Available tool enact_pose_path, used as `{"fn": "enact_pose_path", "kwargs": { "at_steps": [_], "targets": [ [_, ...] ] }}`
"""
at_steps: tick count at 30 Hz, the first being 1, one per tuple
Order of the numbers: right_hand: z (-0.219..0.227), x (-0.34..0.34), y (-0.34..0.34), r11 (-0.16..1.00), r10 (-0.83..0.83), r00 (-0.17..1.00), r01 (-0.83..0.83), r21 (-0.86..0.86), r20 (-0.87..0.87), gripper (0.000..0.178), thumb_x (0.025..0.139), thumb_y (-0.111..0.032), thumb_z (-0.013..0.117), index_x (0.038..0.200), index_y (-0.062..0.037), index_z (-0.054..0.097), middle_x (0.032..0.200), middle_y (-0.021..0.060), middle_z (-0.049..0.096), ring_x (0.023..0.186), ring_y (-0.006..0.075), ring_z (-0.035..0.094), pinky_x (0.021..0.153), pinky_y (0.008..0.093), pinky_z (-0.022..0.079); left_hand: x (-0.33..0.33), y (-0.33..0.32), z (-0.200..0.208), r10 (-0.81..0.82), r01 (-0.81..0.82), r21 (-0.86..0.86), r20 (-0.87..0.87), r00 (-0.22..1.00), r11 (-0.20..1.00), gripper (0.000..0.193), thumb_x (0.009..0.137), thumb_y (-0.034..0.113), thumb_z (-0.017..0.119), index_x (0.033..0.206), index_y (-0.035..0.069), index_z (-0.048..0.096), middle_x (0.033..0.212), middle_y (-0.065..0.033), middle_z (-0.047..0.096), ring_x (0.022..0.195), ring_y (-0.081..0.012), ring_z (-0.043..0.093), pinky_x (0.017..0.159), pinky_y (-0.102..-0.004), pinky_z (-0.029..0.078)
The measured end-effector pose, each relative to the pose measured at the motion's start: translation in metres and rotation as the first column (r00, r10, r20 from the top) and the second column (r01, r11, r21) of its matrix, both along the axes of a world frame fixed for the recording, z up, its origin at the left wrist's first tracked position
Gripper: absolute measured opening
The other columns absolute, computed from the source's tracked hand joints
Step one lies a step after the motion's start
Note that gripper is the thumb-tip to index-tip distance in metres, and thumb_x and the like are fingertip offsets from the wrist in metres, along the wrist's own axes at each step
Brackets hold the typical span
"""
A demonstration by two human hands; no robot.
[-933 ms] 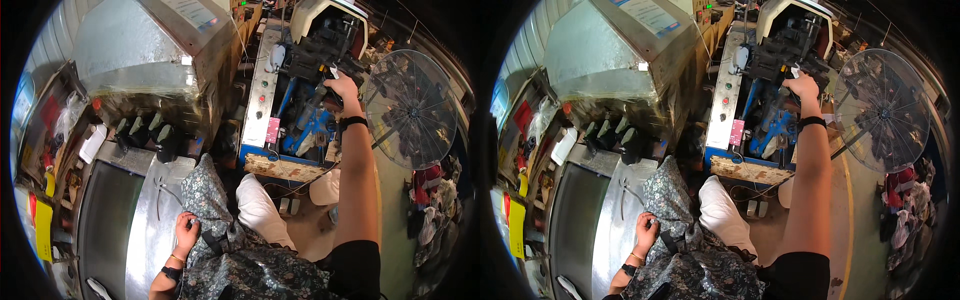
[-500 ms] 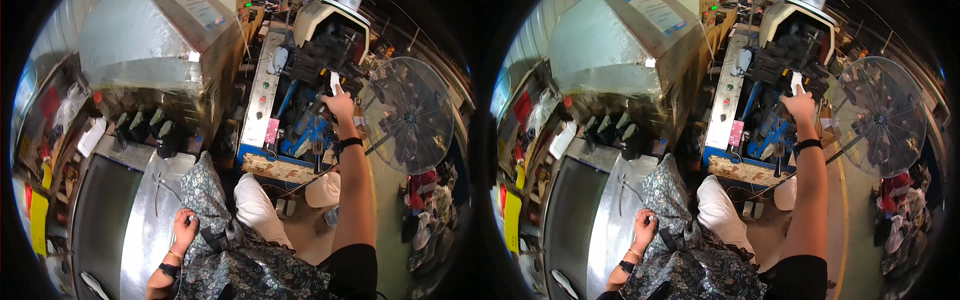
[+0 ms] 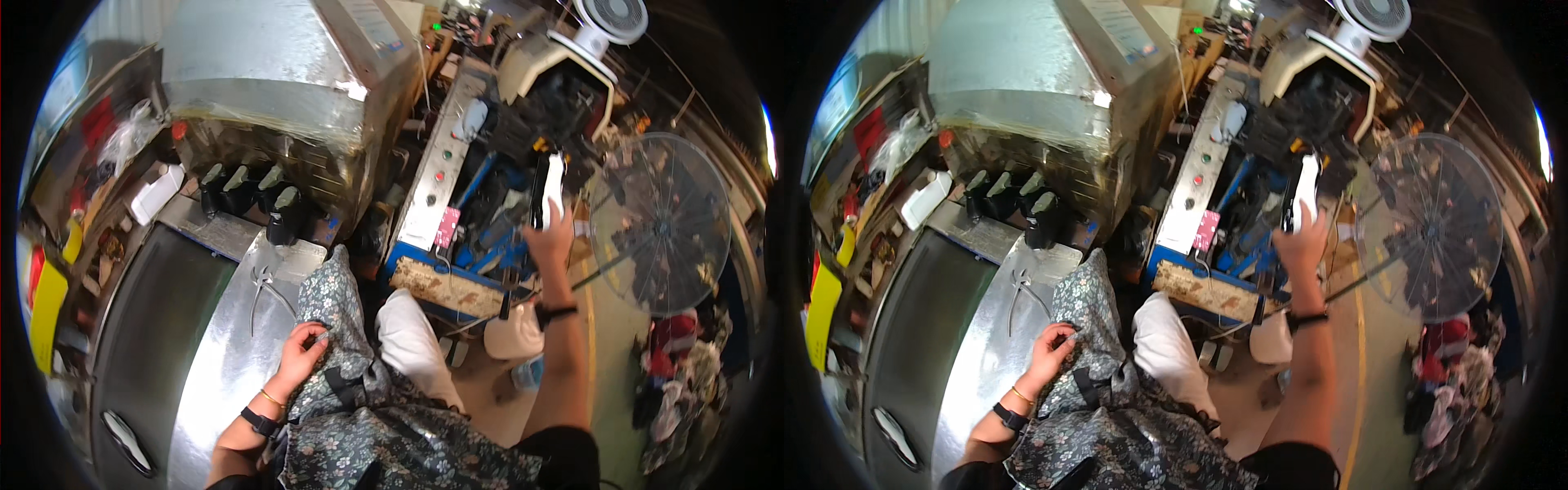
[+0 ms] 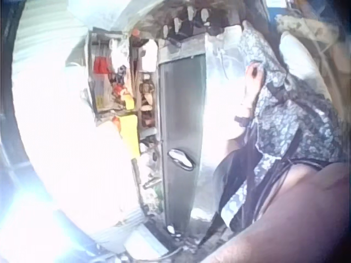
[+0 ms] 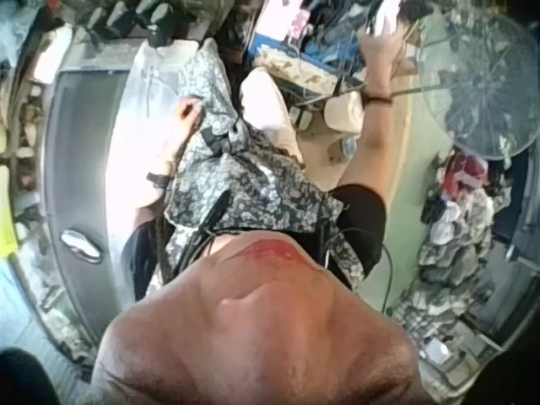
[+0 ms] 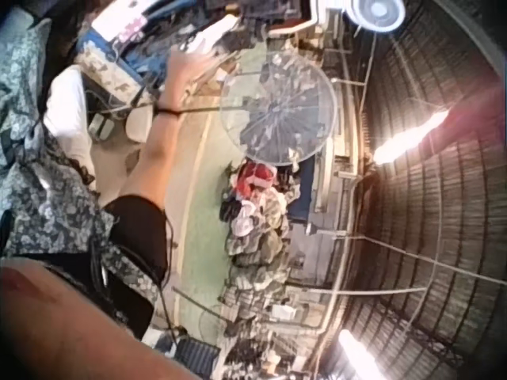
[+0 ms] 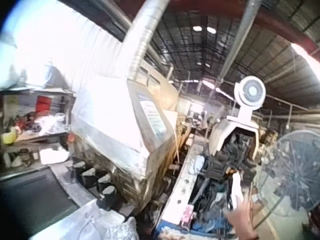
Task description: Assembling and inspecting shoe components at an industrial workstation.
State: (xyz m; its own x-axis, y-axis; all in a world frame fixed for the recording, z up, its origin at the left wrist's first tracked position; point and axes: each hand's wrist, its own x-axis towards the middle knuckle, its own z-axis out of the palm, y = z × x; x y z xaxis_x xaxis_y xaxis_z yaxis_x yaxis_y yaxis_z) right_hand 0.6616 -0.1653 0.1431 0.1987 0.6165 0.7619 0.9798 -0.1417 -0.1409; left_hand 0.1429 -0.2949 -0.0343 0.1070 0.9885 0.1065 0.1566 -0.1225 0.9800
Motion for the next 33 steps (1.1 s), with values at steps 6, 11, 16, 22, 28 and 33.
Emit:
{"fn": "enact_pose_path", "kwargs": {
  "at_steps": [6,11,16,22,28,33],
  "targets": [
    [-0.040,-0.188,-0.095,0.809,0.584,0.767,-0.578,0.107,-0.267,0.086,0.060,-0.015,0.083,0.136,-0.0001,0.047,0.142,0.0263,0.041,0.131,0.0433,0.042,0.109,0.0495,0.035,0.049,0.059,0.060,-0.052,0.033,0.160,0.120,0.991,0.987,0.029,0.097,0.019,0.060,0.121,0.002,0.061,0.115,-0.0074,0.064,0.102,-0.0163,0.058,0.090,-0.0292,0.046],
    [-0.048,-0.295,-0.144,0.225,0.721,0.398,-0.909,-0.352,-0.567,0.091,0.073,-0.038,0.081,0.144,-0.0028,0.037,0.145,0.0261,0.039,0.129,0.0417,0.046,0.108,0.0517,0.035,0.034,0.080,0.070,0.304,0.136,-0.412,0.824,0.478,0.901,0.067,0.093,0.068,0.043,0.115,0.009,0.066,0.103,-0.0062,0.070,0.084,-0.0179,0.067,0.077,-0.0333,0.056],
    [-0.070,-0.316,-0.078,0.072,0.186,-0.286,-0.950,0.304,-0.940,0.062,0.105,-0.043,0.031,0.152,-0.0033,0.025,0.154,0.0179,0.031,0.143,0.0280,0.030,0.116,0.0419,0.024,0.001,0.025,0.078,0.354,0.179,-0.485,0.803,0.479,0.856,0.064,0.094,0.065,0.044,0.114,0.008,0.066,0.103,-0.0082,0.071,0.085,-0.0206,0.069,0.078,-0.0351,0.059],
    [-0.031,-0.352,-0.064,-0.053,0.108,-0.417,-0.909,0.414,-0.902,0.058,0.104,-0.040,0.041,0.148,-0.0028,0.035,0.148,0.0168,0.041,0.139,0.0242,0.036,0.114,0.0351,0.027,0.002,0.013,0.096,0.206,0.254,-0.373,0.837,0.507,0.892,0.061,0.098,0.060,0.038,0.124,0.009,0.060,0.106,-0.0069,0.069,0.089,-0.0183,0.069,0.078,-0.0322,0.058],
    [-0.017,-0.346,-0.079,0.033,0.654,-0.023,-0.998,0.059,-0.756,0.036,0.091,-0.010,0.063,0.124,0.0022,0.058,0.136,0.0179,0.054,0.126,0.0269,0.052,0.105,0.0353,0.039,0.013,0.018,0.087,0.120,0.313,-0.359,0.804,0.583,0.879,0.053,0.101,0.054,0.037,0.119,0.009,0.059,0.105,-0.0054,0.067,0.090,-0.0160,0.067,0.080,-0.0307,0.056],
    [-0.039,-0.269,-0.064,-0.062,0.033,-0.401,-0.915,0.398,-0.916,0.064,0.085,-0.029,0.066,0.138,0.0016,0.047,0.147,0.0167,0.043,0.137,0.0261,0.041,0.116,0.0383,0.027,0.039,0.028,0.086,-0.225,0.228,-0.205,0.035,0.974,0.952,0.049,0.100,0.051,0.044,0.105,0.007,0.065,0.095,-0.0067,0.069,0.088,-0.0197,0.066,0.075,-0.0356,0.051]
  ]
}}
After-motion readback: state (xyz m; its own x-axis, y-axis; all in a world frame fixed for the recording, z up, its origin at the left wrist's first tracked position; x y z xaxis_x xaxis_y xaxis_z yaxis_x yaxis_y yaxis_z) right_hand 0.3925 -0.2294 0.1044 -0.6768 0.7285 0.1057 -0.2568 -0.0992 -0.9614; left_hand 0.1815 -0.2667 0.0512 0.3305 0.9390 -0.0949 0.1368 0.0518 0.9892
